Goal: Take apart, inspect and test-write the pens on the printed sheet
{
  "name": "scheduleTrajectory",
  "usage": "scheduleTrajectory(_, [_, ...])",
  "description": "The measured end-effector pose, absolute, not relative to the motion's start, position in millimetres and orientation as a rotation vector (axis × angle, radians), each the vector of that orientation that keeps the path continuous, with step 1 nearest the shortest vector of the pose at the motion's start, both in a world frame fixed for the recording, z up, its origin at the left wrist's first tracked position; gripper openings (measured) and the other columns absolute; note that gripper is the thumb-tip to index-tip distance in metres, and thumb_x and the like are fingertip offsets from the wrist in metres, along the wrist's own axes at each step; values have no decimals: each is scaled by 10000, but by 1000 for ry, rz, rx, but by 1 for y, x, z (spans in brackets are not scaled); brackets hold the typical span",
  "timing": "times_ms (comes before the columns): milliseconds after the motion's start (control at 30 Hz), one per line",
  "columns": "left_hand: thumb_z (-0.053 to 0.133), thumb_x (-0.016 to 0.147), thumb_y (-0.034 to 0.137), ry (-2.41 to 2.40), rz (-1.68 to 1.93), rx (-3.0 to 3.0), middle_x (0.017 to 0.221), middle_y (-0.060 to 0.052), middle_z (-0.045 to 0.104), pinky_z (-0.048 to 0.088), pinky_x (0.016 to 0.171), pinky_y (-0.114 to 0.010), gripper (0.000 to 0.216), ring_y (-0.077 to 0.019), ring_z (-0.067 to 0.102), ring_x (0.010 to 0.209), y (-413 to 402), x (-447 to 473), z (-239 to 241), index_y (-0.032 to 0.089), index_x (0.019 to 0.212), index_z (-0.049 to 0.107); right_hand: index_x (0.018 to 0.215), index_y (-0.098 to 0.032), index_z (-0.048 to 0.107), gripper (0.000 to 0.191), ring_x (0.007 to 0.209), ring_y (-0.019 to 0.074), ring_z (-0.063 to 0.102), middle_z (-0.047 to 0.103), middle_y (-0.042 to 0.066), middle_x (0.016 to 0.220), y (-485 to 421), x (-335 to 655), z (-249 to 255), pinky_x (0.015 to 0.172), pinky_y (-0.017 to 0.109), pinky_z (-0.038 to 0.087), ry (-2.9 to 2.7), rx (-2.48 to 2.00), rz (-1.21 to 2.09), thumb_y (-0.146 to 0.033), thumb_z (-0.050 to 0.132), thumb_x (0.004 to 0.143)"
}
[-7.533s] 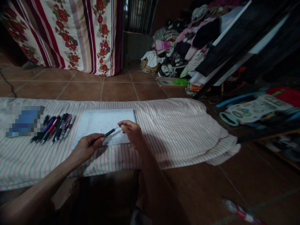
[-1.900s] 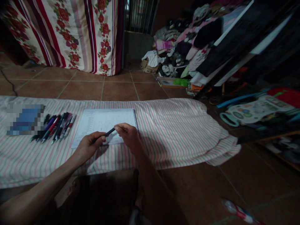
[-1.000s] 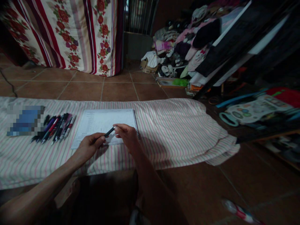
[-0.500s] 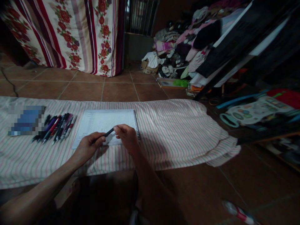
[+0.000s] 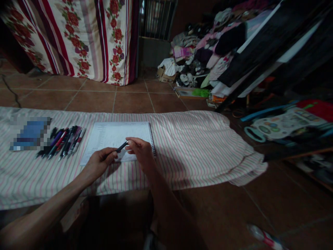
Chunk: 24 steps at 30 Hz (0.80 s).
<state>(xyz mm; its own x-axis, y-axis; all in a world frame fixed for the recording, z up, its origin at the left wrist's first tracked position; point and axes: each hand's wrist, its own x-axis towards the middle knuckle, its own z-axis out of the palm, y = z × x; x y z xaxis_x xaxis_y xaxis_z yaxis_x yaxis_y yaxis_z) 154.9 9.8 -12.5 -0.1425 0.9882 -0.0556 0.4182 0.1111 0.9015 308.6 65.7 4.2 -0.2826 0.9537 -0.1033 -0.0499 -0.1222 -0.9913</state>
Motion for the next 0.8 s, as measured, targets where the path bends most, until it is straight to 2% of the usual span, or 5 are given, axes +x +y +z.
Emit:
scheduleTrajectory(400, [485,769,353,1695,987,1455,735,-32,645,426,638,-280,281,-169,576,693,8,154,-9,164,886,658,790,-146,656,285,661,152,655,663,28,650,66,305,5,553,228,515,-1261,-1151,1525,-411,655,684])
scheduleTrajectory(600, [512,736,366,1678,999,1355,630,-10,605,410,585,-265,270,-158,550,626,9,156,-5,157,830,654,924,-150,639,355,700,166,672,675,49,745,62,304,8,565,238,533,-1280,-1106,1546,-453,589,745])
scheduleTrajectory(800, [501,739,374,1684,994,1373,662,-22,615,412,575,-263,295,-156,548,626,9,156,-4,143,840,655,970,-165,622,334,704,163,682,670,48,836,63,305,8,521,202,510,-1270,-1077,1583,-413,596,749])
